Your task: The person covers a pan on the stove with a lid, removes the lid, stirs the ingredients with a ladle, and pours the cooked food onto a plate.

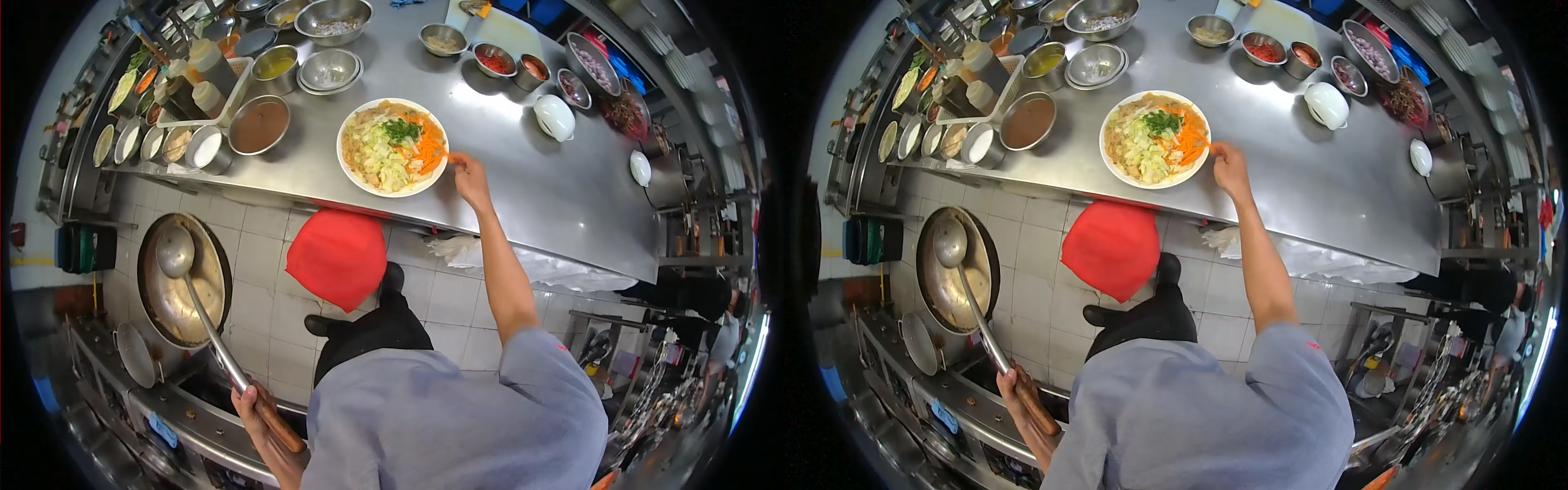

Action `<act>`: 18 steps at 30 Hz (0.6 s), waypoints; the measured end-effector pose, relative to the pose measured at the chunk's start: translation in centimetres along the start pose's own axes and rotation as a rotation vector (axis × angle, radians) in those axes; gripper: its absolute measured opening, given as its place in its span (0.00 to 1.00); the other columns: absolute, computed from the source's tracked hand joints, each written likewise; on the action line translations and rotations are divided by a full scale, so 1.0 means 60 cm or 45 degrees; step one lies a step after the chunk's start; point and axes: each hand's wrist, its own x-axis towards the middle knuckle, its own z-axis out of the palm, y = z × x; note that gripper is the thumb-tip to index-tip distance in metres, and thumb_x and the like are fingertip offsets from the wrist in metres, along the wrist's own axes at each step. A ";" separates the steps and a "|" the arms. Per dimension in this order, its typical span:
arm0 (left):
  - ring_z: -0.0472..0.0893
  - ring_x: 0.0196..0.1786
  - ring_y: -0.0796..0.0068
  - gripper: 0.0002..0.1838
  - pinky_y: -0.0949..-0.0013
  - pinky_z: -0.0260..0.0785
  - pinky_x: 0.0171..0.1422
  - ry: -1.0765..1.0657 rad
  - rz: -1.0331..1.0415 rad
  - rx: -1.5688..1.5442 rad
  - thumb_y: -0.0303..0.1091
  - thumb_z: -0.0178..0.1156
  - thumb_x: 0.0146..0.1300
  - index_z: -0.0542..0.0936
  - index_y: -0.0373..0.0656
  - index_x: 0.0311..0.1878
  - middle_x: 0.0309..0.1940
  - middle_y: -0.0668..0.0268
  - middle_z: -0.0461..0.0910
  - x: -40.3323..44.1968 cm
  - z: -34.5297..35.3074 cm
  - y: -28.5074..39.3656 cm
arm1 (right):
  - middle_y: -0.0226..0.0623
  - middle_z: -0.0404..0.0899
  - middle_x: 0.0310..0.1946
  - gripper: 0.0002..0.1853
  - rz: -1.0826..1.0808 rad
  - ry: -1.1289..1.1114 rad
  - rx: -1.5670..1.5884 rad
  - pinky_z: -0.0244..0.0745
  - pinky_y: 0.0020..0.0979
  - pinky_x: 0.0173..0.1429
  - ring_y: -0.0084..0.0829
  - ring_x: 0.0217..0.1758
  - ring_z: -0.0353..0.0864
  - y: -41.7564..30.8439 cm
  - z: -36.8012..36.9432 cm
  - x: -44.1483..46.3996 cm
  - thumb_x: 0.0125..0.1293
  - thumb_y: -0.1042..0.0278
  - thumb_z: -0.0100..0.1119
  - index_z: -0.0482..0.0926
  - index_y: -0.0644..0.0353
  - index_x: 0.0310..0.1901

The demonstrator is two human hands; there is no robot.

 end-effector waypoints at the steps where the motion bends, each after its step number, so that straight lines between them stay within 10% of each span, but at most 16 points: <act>1: 0.64 0.12 0.81 0.20 0.79 0.55 0.13 0.038 0.007 -0.033 0.41 0.65 0.50 0.67 0.41 0.37 0.13 0.70 0.66 0.002 -0.024 -0.003 | 0.44 0.74 0.49 0.21 -0.010 0.020 -0.008 0.69 0.32 0.53 0.37 0.48 0.75 -0.004 0.011 -0.009 0.59 0.78 0.49 0.71 0.63 0.56; 4: 0.58 0.16 0.85 0.16 0.79 0.47 0.17 0.022 0.015 -0.177 0.37 0.62 0.56 0.68 0.40 0.39 0.16 0.74 0.60 -0.001 -0.081 0.005 | 0.44 0.77 0.42 0.17 -0.349 0.205 -0.218 0.72 0.31 0.48 0.36 0.39 0.78 -0.024 0.053 -0.056 0.59 0.78 0.48 0.74 0.68 0.50; 7: 0.62 0.12 0.82 0.17 0.79 0.53 0.13 0.125 0.037 -0.220 0.38 0.63 0.52 0.68 0.42 0.40 0.15 0.71 0.64 0.003 -0.167 0.001 | 0.49 0.74 0.46 0.17 0.471 0.396 0.198 0.77 0.35 0.45 0.39 0.44 0.78 -0.067 0.111 -0.068 0.66 0.75 0.44 0.65 0.67 0.56; 10: 0.63 0.13 0.82 0.17 0.80 0.54 0.14 0.184 0.024 -0.195 0.38 0.63 0.52 0.68 0.42 0.40 0.15 0.71 0.65 -0.005 -0.242 0.010 | 0.52 0.71 0.50 0.22 0.627 0.044 1.172 0.79 0.40 0.45 0.45 0.48 0.78 -0.047 0.160 -0.060 0.66 0.76 0.41 0.57 0.68 0.62; 18: 0.64 0.14 0.81 0.20 0.80 0.56 0.16 0.353 0.038 -0.081 0.39 0.63 0.52 0.68 0.41 0.43 0.17 0.71 0.67 -0.047 -0.383 0.029 | 0.53 0.61 0.58 0.23 0.603 0.325 1.475 0.71 0.50 0.63 0.49 0.59 0.69 -0.070 0.256 -0.079 0.61 0.83 0.40 0.55 0.72 0.60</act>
